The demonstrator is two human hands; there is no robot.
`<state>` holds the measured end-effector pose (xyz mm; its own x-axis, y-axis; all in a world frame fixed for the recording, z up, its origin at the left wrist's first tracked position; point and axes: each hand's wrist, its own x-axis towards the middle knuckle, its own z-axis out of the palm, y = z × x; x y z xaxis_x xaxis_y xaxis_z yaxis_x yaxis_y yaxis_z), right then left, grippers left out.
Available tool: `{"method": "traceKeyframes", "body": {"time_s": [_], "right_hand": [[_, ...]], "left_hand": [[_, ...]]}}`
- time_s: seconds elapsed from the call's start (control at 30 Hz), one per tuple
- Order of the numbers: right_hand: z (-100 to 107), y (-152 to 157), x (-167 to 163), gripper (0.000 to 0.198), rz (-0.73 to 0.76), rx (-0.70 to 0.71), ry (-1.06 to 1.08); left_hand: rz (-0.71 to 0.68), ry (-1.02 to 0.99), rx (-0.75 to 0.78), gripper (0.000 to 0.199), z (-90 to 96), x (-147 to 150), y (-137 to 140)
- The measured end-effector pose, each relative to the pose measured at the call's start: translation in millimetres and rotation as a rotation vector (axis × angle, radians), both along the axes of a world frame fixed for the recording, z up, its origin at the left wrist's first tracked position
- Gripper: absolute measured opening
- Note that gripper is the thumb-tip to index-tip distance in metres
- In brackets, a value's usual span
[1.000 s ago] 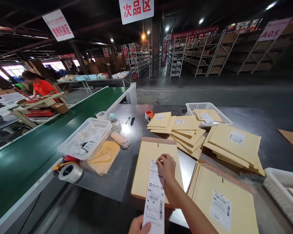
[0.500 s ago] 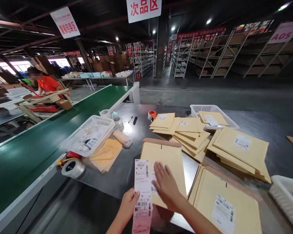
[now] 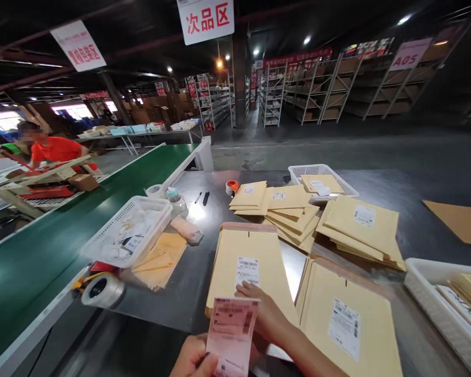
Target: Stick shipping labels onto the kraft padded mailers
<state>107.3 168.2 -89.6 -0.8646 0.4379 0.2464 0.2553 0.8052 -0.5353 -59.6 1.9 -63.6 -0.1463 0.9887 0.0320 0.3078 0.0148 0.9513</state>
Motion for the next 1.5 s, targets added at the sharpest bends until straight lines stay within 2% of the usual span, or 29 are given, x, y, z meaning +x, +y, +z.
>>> {"method": "traceKeyframes", "body": {"time_s": [0.07, 0.13, 0.23, 0.3, 0.33, 0.4, 0.47, 0.5, 0.57, 0.6, 0.63, 0.7, 0.73, 0.8, 0.83, 0.87, 0.9, 0.93, 0.97, 1.03, 1.07, 1.13, 1.17, 1.23, 1.3, 1.37, 1.43, 1.5], "right_hand": [[17, 7, -1, 0.018, 0.031, -0.202, 0.128], [25, 6, -7, 0.029, -0.020, -0.390, 0.226], [29, 6, -9, 0.041, -0.136, -0.507, 0.315], [36, 12, 11, 0.038, -0.235, -0.519, 0.388], [41, 16, 29, 0.037, -0.337, -0.509, 0.449], [50, 22, 80, 0.037, -0.666, -0.392, 0.610], [53, 25, 138, 0.033, -1.020, -0.107, 0.735], [49, 25, 165, 0.031, -1.082, 0.006, 0.700], [27, 24, 207, 0.032, -0.993, 0.199, 0.516], [7, 22, 221, 0.033, -0.906, 0.275, 0.391], [-18, 20, 231, 0.033, -0.827, 0.349, 0.276], [-79, 11, 242, 0.033, -0.772, 0.467, 0.073], [-110, 5, 244, 0.033, -0.760, 0.488, 0.013], [-161, -8, 244, 0.036, -0.755, 0.396, -0.114], [-175, -13, 242, 0.034, -0.774, 0.331, -0.153], [-181, -17, 238, 0.030, -0.804, 0.260, -0.172], [-178, -17, 232, 0.025, -0.840, 0.193, -0.155], [-166, -16, 224, 0.024, -0.871, 0.121, -0.107], [-146, -12, 213, 0.028, -0.897, 0.042, -0.027], [-90, -3, 182, 0.038, -0.897, -0.156, 0.210], [-59, 0, 164, 0.040, -0.850, -0.282, 0.328], [-2, 2, 126, 0.044, -0.649, -0.545, 0.532], [21, 0, 109, 0.043, -0.587, -0.657, 0.583], [51, -8, 81, 0.025, -0.545, -0.731, 0.600], [62, -20, 63, 0.016, -0.537, -0.694, 0.561], [60, -31, 53, 0.017, -0.500, -0.638, 0.509], [54, -40, 48, 0.019, -0.442, -0.618, 0.457], [49, -46, 44, 0.022, -0.407, -0.614, 0.426]], "left_hand": [[-0.189, 0.101, 0.018, 0.046, 8.3, 5, 9], [-0.329, 0.178, 0.051, 0.045, 8.7, 9, 23], [-0.366, 0.234, 0.126, 0.044, -7.0, 9, 37], [-0.359, 0.322, 0.138, 0.044, -24.2, 4, 42], [-0.344, 0.378, 0.111, 0.044, -33.1, 1, 43], [-0.316, 0.463, 0.006, 0.046, -49.3, -3, 45], [-0.262, 0.470, -0.061, 0.045, -61.4, -5, 45], [-0.231, 0.454, -0.060, 0.044, -65.6, -5, 45], [-0.171, 0.409, -0.030, 0.042, -70.8, -5, 43], [-0.142, 0.389, -0.023, 0.041, -71.8, -4, 42], [-0.117, 0.376, -0.027, 0.041, -71.9, -3, 41], [-0.077, 0.347, -0.048, 0.043, -68.8, 0, 40], [-0.056, 0.320, -0.054, 0.044, -65.4, 3, 39], [-0.035, 0.242, -0.050, 0.044, -54.2, 10, 38], [-0.042, 0.196, -0.044, 0.042, -46.7, 15, 38], [-0.062, 0.150, -0.041, 0.041, -38.2, 20, 38], [-0.096, 0.110, -0.045, 0.040, -29.1, 25, 39], [-0.141, 0.077, -0.053, 0.039, -20.1, 31, 41], [-0.193, 0.050, -0.063, 0.039, -11.5, 37, 42], [-0.308, 0.012, -0.073, 0.042, 2.0, 47, 46], [-0.360, -0.002, -0.076, 0.044, 6.1, 51, 48], [-0.431, -0.015, -0.083, 0.048, 7.6, 56, 47], [-0.452, -0.011, -0.093, 0.050, 5.1, 56, 45], [-0.470, 0.026, -0.118, 0.052, -4.3, 52, 39], [-0.364, 0.061, -0.121, 0.050, -14.0, 46, 32], [-0.114, 0.013, -0.115, 0.056, -17.0, 41, 30], [0.092, -0.138, -0.109, 0.066, -10.3, 39, 35], [0.130, -0.328, -0.126, 0.052, 2.2, 42, 47]]}}
